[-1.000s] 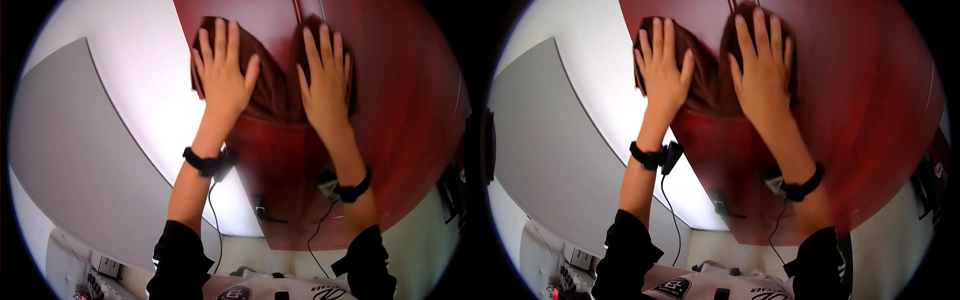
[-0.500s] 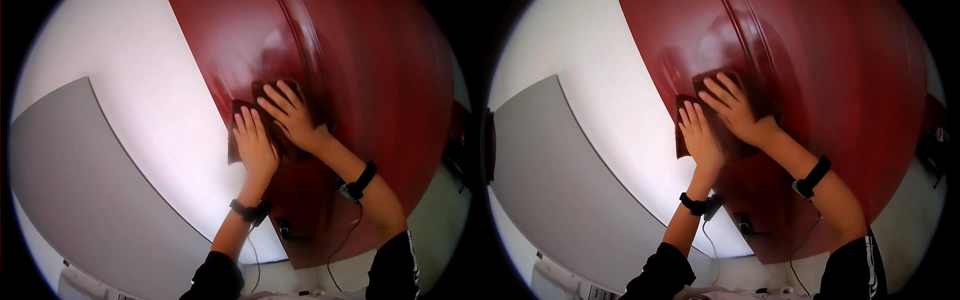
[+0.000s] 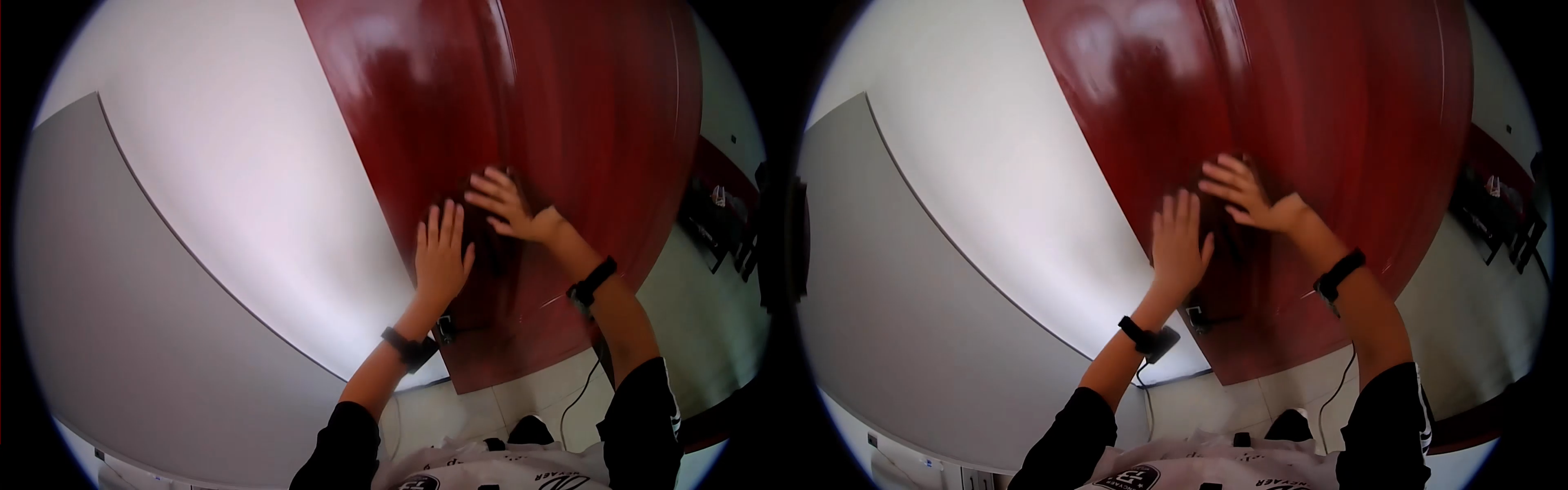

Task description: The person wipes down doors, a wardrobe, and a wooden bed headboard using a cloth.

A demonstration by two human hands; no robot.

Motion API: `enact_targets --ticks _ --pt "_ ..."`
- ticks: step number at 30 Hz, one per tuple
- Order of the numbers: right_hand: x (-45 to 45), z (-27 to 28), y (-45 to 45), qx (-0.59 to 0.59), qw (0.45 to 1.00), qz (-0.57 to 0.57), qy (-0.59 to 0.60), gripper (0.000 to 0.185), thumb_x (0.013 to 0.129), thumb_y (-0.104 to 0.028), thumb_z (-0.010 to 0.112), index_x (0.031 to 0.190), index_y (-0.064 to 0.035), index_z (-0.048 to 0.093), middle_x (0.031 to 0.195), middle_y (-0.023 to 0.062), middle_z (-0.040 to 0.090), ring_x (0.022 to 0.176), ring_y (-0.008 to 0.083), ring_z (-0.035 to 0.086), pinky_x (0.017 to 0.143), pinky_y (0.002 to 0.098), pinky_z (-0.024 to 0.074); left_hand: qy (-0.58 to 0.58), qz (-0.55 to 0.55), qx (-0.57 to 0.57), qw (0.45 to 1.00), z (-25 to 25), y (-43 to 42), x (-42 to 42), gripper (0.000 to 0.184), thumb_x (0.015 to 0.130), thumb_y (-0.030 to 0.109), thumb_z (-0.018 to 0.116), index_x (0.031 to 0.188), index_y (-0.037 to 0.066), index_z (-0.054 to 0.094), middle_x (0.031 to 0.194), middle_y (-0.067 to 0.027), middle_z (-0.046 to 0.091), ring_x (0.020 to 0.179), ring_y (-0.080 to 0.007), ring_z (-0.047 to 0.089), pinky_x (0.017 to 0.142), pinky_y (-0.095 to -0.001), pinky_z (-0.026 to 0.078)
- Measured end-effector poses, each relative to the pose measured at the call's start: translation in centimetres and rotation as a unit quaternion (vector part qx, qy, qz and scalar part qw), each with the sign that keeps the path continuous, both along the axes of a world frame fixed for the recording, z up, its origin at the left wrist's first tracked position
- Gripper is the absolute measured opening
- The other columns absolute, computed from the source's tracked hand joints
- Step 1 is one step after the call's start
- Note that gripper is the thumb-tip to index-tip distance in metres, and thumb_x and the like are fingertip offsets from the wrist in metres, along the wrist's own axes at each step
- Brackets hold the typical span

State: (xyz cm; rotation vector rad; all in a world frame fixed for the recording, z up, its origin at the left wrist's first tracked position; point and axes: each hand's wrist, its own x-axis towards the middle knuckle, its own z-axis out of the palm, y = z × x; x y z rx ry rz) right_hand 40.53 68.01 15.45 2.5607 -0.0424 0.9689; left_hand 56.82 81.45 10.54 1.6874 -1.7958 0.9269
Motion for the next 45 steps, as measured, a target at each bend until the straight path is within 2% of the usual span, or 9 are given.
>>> enact_targets --ticks 5,9,22,24,29,34,39,43,45 --pt "-0.3 7.3 -0.5 -0.059 0.946 -0.014 -0.318 0.062 0.079 -0.014 0.058 0.137 -0.0157 0.036 0.145 0.0121 0.026 0.133 0.0359 0.021 0.107 0.0491 0.0176 0.008 0.093 -0.242 0.966 12.4 -0.5 -2.2 0.069 0.082 0.028 0.052 0.137 -0.005 0.024 0.143 -0.0273 0.016 0.128 -0.0532 0.014 0.101 -0.0622 0.016" --pt "-1.8 8.1 -1.1 -0.02 0.934 -0.08 -0.348 0.057 0.084 -0.018 0.054 0.137 -0.0159 0.035 0.146 0.0097 0.025 0.132 0.0347 0.024 0.106 0.0483 0.0204 -0.033 0.101 -0.341 0.934 16.7 -4.9 -3.6 0.066 0.084 0.029 0.048 0.136 -0.005 0.026 0.142 -0.0268 0.019 0.127 -0.0545 0.016 0.097 -0.0666 0.017" --pt "-23.5 2.9 -15.0 -0.02 0.935 -0.071 -0.347 0.064 0.077 -0.018 0.054 0.136 -0.0081 0.034 0.144 0.0197 0.023 0.131 0.0426 0.021 0.105 0.0537 0.0198 -0.045 0.076 -0.242 0.966 2.6 -18.8 -25.3 0.072 0.079 0.024 0.053 0.138 -0.004 0.024 0.144 -0.0243 0.019 0.131 -0.047 0.017 0.101 -0.0599 0.019" --pt "-14.3 5.4 -12.3 -0.019 0.945 -0.068 -0.32 0.067 0.076 -0.019 0.056 0.137 -0.0087 0.032 0.145 0.0187 0.022 0.132 0.0425 0.02 0.105 0.0541 0.018 -0.022 0.097 -0.259 0.961 3.6 -16.2 -16.2 0.073 0.077 0.026 0.055 0.138 -0.003 0.026 0.144 -0.0238 0.02 0.131 -0.0464 0.018 0.101 -0.0593 0.021" --pt "-16.6 5.0 -14.5 -0.087 0.937 -0.035 -0.336 0.065 0.075 -0.01 0.057 0.136 -0.0132 0.037 0.143 0.0126 0.028 0.13 0.0365 0.026 0.104 0.0475 0.0241 0.021 0.089 -0.229 0.969 1.8 -18.1 -20.9 0.07 0.077 0.022 0.055 0.137 -0.002 0.028 0.144 -0.0231 0.022 0.131 -0.0455 0.019 0.101 -0.0594 0.019" --pt "-9.9 -6.0 -18.1 -0.035 0.958 -0.036 -0.282 0.066 0.07 -0.017 0.064 0.132 -0.0135 0.042 0.14 0.0122 0.033 0.127 0.0349 0.031 0.102 0.0482 0.0267 -0.034 0.084 -0.166 0.982 -10.3 -23.1 -14.7 0.063 0.078 0.025 0.049 0.134 0.0 0.035 0.143 -0.0201 0.027 0.13 -0.0438 0.024 0.099 -0.0582 0.022" --pt "-17.7 -15.3 -18.7 0.005 0.971 -0.012 -0.239 0.057 0.069 -0.014 0.061 0.126 -0.0136 0.05 0.137 0.0115 0.04 0.126 0.0337 0.034 0.102 0.0497 0.0274 -0.131 0.008 -0.081 0.988 -17.0 -22.0 -20.5 0.055 0.075 0.024 0.054 0.124 0.001 0.047 0.134 -0.0148 0.04 0.121 -0.0344 0.037 0.092 -0.0486 0.037" --pt "-19.9 -19.6 -20.7 -0.004 0.973 -0.007 -0.23 0.05 0.073 -0.009 0.056 0.122 -0.0149 0.054 0.135 0.0091 0.042 0.124 0.0318 0.036 0.099 0.0484 0.031 -0.094 -0.039 -0.021 0.995 -18.7 -23.0 -22.6 0.056 0.07 0.019 0.061 0.123 0.003 0.049 0.134 -0.0134 0.04 0.121 -0.0324 0.036 0.094 -0.048 0.035" --pt "-21.7 -17.7 -22.3 0.001 0.974 -0.001 -0.228 0.05 0.074 -0.008 0.056 0.123 -0.0149 0.053 0.135 0.0092 0.042 0.123 0.0322 0.037 0.098 0.0482 0.0318 -0.07 -0.07 -0.012 0.995 -18.0 -25.0 -24.0 0.059 0.073 0.019 0.058 0.127 -0.001 0.043 0.139 -0.0187 0.032 0.13 -0.04 0.024 0.101 -0.0571 0.021"
